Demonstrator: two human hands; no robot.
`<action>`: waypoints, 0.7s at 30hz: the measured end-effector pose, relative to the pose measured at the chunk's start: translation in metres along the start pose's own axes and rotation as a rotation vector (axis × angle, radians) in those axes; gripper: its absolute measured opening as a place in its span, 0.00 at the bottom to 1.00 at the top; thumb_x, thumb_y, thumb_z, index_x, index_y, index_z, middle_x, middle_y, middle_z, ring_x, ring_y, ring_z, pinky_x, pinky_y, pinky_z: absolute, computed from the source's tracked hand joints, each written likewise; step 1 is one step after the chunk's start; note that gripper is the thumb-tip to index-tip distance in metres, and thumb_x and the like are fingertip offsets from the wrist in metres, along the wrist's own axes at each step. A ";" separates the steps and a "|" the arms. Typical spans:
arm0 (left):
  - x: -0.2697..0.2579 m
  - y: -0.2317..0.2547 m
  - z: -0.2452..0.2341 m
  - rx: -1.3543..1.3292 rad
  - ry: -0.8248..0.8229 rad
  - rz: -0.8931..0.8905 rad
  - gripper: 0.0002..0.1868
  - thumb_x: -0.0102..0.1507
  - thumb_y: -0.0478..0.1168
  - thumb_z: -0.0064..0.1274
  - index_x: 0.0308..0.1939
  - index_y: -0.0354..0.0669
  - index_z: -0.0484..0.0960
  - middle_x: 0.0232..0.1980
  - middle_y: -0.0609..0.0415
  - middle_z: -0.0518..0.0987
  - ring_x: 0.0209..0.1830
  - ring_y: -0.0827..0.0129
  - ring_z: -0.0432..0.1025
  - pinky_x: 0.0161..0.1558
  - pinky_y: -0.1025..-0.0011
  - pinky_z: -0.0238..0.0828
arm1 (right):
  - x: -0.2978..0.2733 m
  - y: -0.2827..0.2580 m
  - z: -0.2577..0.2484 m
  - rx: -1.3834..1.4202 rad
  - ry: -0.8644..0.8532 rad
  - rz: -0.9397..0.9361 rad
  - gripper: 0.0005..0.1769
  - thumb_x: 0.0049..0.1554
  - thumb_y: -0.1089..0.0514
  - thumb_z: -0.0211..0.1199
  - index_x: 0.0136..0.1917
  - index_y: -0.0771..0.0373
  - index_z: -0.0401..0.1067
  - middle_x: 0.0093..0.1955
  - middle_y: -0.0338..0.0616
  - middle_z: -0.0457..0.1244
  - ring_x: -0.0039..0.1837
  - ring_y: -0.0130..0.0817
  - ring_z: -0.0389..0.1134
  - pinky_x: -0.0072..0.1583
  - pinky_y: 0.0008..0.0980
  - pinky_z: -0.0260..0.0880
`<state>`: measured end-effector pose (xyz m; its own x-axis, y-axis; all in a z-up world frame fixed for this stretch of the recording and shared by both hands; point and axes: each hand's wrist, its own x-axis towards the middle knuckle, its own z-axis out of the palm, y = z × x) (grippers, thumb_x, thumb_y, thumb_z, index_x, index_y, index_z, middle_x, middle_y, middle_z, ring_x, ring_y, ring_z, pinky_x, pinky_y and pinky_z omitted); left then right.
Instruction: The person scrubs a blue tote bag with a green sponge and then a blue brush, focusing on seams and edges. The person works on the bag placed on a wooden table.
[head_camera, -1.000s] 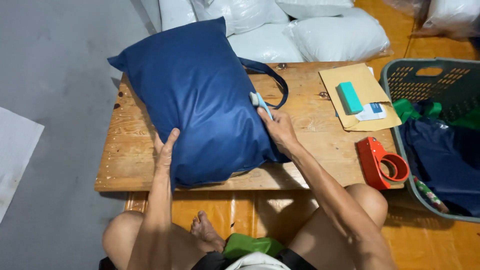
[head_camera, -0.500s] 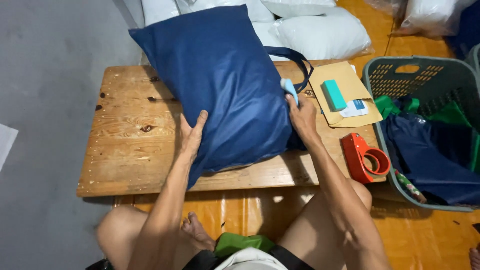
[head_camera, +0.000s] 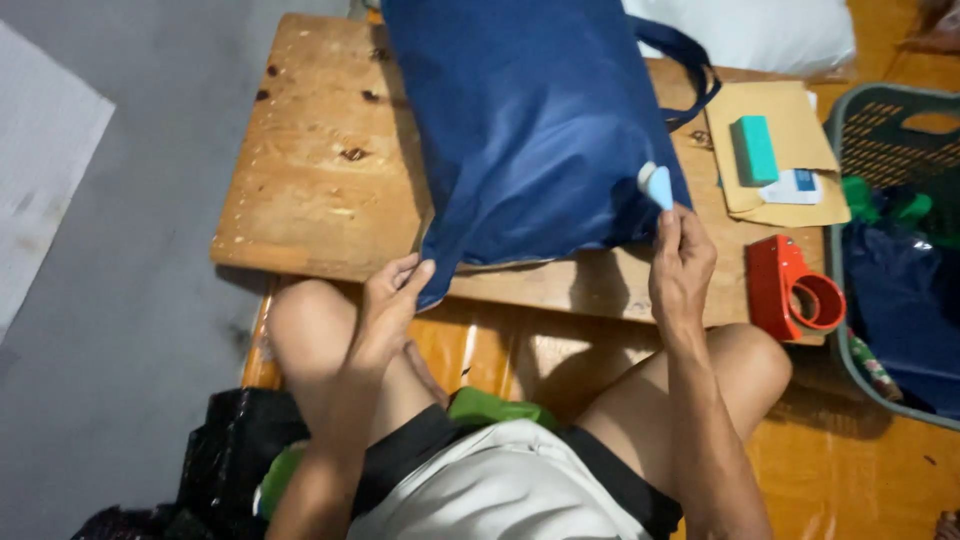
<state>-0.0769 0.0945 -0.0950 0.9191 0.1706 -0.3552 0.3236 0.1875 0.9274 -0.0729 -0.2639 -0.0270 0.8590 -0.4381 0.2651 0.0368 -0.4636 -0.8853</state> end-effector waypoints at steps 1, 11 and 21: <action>-0.007 0.004 0.002 -0.001 0.010 -0.005 0.30 0.64 0.43 0.64 0.63 0.25 0.74 0.54 0.34 0.78 0.51 0.58 0.74 0.46 0.57 0.80 | -0.017 -0.010 0.004 0.000 -0.011 0.002 0.14 0.73 0.53 0.52 0.54 0.56 0.77 0.36 0.38 0.59 0.43 0.29 0.61 0.49 0.32 0.65; -0.026 0.012 -0.002 -0.095 0.178 0.150 0.11 0.68 0.40 0.57 0.41 0.31 0.81 0.29 0.48 0.78 0.25 0.64 0.79 0.30 0.64 0.86 | -0.114 -0.003 0.035 0.081 -0.057 0.149 0.09 0.69 0.54 0.58 0.48 0.59 0.73 0.31 0.37 0.57 0.37 0.28 0.57 0.42 0.29 0.60; -0.065 0.011 0.002 -0.320 0.140 0.015 0.23 0.65 0.43 0.61 0.53 0.25 0.72 0.41 0.43 0.73 0.36 0.53 0.81 0.47 0.49 0.83 | -0.137 -0.105 0.063 0.099 -0.243 0.055 0.18 0.69 0.57 0.51 0.70 0.61 0.69 0.34 0.42 0.57 0.41 0.32 0.59 0.48 0.36 0.64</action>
<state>-0.1328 0.0834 -0.0613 0.8764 0.3024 -0.3749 0.2032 0.4736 0.8570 -0.1629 -0.1067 0.0057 0.9581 -0.2568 0.1266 0.0262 -0.3617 -0.9319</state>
